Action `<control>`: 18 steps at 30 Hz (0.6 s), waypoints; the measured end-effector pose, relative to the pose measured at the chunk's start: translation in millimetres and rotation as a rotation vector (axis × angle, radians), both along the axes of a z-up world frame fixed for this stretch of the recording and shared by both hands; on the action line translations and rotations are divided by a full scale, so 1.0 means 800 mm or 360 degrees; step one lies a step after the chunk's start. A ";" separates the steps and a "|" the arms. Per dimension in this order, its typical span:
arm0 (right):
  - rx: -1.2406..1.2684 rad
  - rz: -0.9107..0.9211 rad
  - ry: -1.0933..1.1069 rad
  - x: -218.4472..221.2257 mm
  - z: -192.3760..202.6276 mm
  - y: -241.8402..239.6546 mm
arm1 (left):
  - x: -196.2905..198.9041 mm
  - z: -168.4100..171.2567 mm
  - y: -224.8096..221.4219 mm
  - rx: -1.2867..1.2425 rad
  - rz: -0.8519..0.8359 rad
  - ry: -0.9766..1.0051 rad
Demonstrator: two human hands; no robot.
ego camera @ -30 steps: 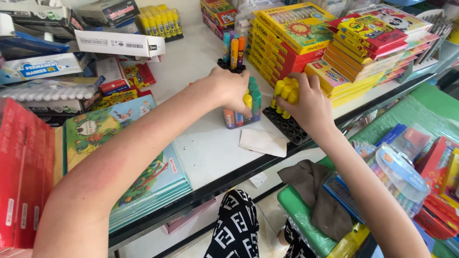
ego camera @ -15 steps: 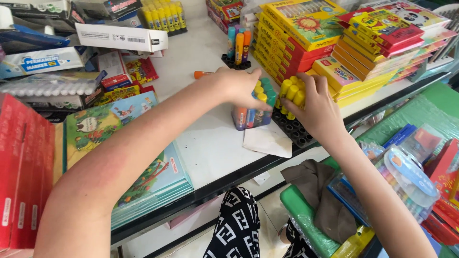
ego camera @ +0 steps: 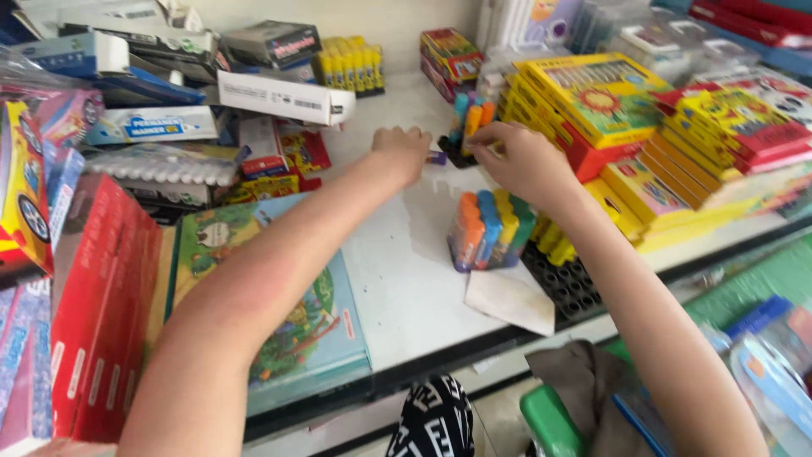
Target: The recorder is organizing various toy and stationery items on a shop shelf.
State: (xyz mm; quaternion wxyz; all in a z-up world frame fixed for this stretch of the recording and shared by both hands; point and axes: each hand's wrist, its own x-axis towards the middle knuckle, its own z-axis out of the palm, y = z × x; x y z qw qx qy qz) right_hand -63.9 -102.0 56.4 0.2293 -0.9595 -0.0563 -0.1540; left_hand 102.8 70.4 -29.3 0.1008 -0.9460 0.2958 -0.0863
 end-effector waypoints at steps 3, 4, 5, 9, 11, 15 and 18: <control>-0.0087 0.0103 0.0181 0.074 -0.013 -0.003 | 0.029 -0.034 -0.010 0.0024 0.0025 0.0015; -0.0092 0.0117 0.0173 0.095 -0.017 -0.006 | 0.031 -0.034 -0.015 0.0019 0.0040 0.0008; -0.0213 0.0148 0.0270 0.116 -0.022 -0.008 | 0.033 -0.033 -0.020 -0.0032 0.0015 0.0001; -0.0608 0.0161 0.0443 0.174 -0.031 -0.013 | 0.045 -0.028 -0.034 0.0051 -0.0068 -0.0017; -0.0620 0.0137 0.0482 0.184 -0.028 -0.013 | 0.089 -0.068 -0.045 0.0041 -0.0102 -0.0016; -0.0574 0.0129 0.0451 0.204 -0.037 -0.025 | 0.119 -0.094 -0.049 -0.0016 -0.0251 -0.0132; -0.0600 0.0211 0.0353 0.220 -0.047 -0.043 | 0.075 -0.019 -0.032 -0.0334 -0.0180 0.0104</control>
